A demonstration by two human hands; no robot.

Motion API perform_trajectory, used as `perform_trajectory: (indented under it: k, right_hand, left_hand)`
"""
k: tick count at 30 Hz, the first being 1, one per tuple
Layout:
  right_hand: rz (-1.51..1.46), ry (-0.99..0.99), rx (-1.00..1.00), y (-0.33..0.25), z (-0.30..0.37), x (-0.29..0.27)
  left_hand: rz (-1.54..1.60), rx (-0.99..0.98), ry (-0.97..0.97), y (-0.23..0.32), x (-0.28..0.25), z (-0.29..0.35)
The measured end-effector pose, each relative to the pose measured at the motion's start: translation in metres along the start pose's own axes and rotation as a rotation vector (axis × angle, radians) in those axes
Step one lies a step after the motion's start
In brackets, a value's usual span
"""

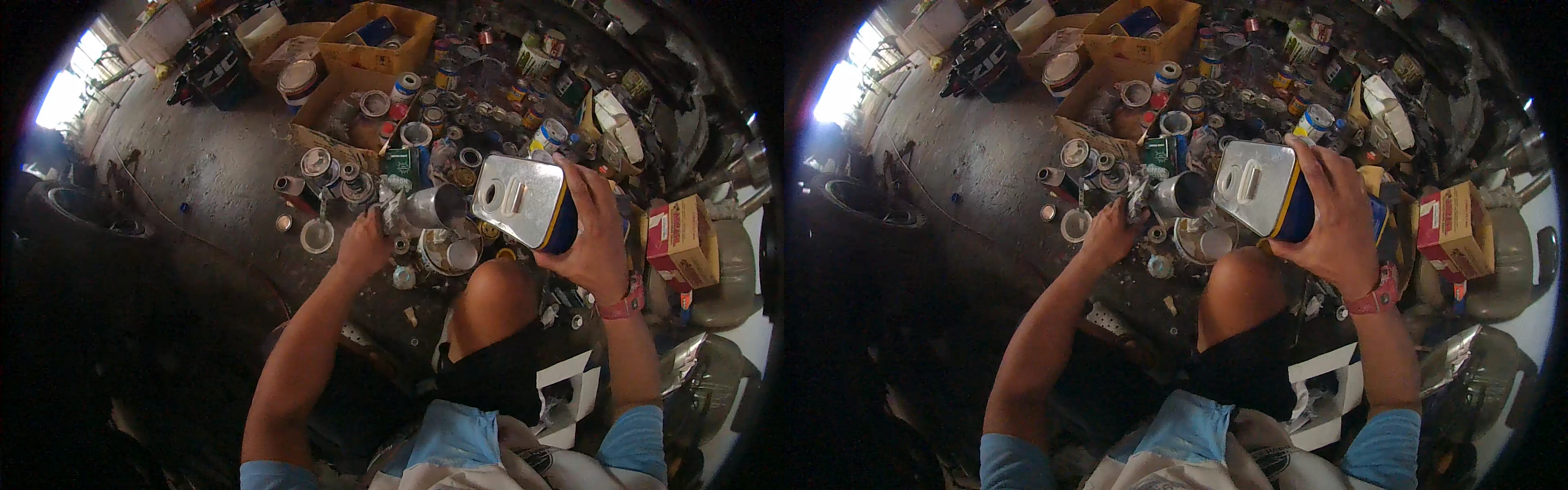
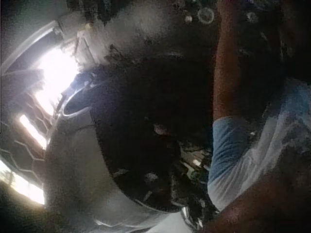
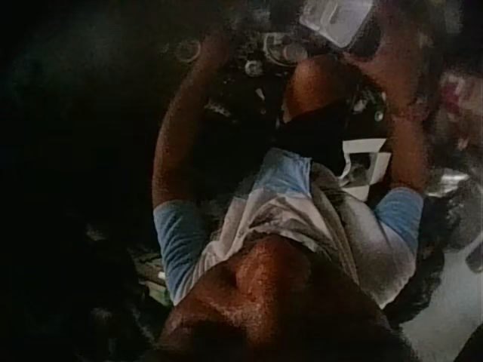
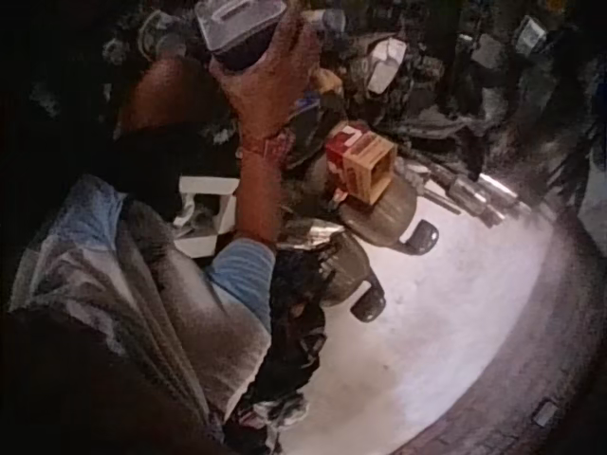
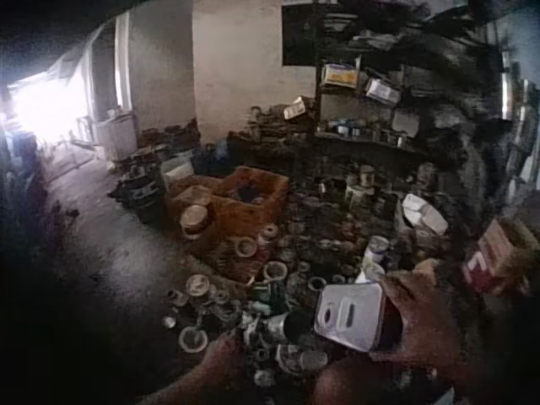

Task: The person sits on the floor and prepares a paint spray gun by pouring liquid from a can into the gun's cup, wiping the cup with a cloth, and attaching a hose. The person then stands and walks toward a white car, adjusting the spray gun before the clip ends.

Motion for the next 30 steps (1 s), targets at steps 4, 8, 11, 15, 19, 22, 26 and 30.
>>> perform_trajectory:
  k: [4,8,11,15,19,22,26,30]
  right_hand:
    - [0.047,-0.037,-0.057,-0.012,-0.008,0.002]
    - [0.073,-0.088,-0.085,-0.021,-0.011,0.006]
    - [0.074,-0.093,-0.119,-0.027,-0.014,0.006]
    - [0.076,-0.106,-0.148,-0.032,-0.017,0.005]
    - [0.104,-0.117,-0.180,-0.037,-0.017,0.006]
    - [0.096,-0.128,-0.201,-0.040,-0.017,0.008]
    - [0.111,-0.141,-0.216,-0.042,-0.017,0.010]
    - [0.125,-0.156,-0.211,-0.041,-0.016,0.012]
  left_hand:
    - [0.038,-0.004,-0.039,-0.002,0.003,-0.001]
    - [0.047,0.023,-0.021,0.002,0.002,-0.002]
    - [0.036,-0.007,-0.027,0.002,0.005,0.000]
    - [-0.014,0.040,0.043,0.010,0.001,0.001]
    - [0.025,0.026,0.013,0.009,0.005,0.000]
    - [0.017,0.022,0.014,0.007,0.006,-0.001]
    - [-0.007,0.038,-0.010,0.005,0.014,-0.003]
    - [-0.020,0.075,0.025,0.004,0.016,-0.002]
Point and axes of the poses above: each hand's wrist, its own z-axis away from the middle knuckle, its own x-axis out of the palm, y = z × x, the point moved 10 cm from there along -z, towards the middle knuckle, and after that the axes turned 10 degrees about z, right-handed, at the moved point
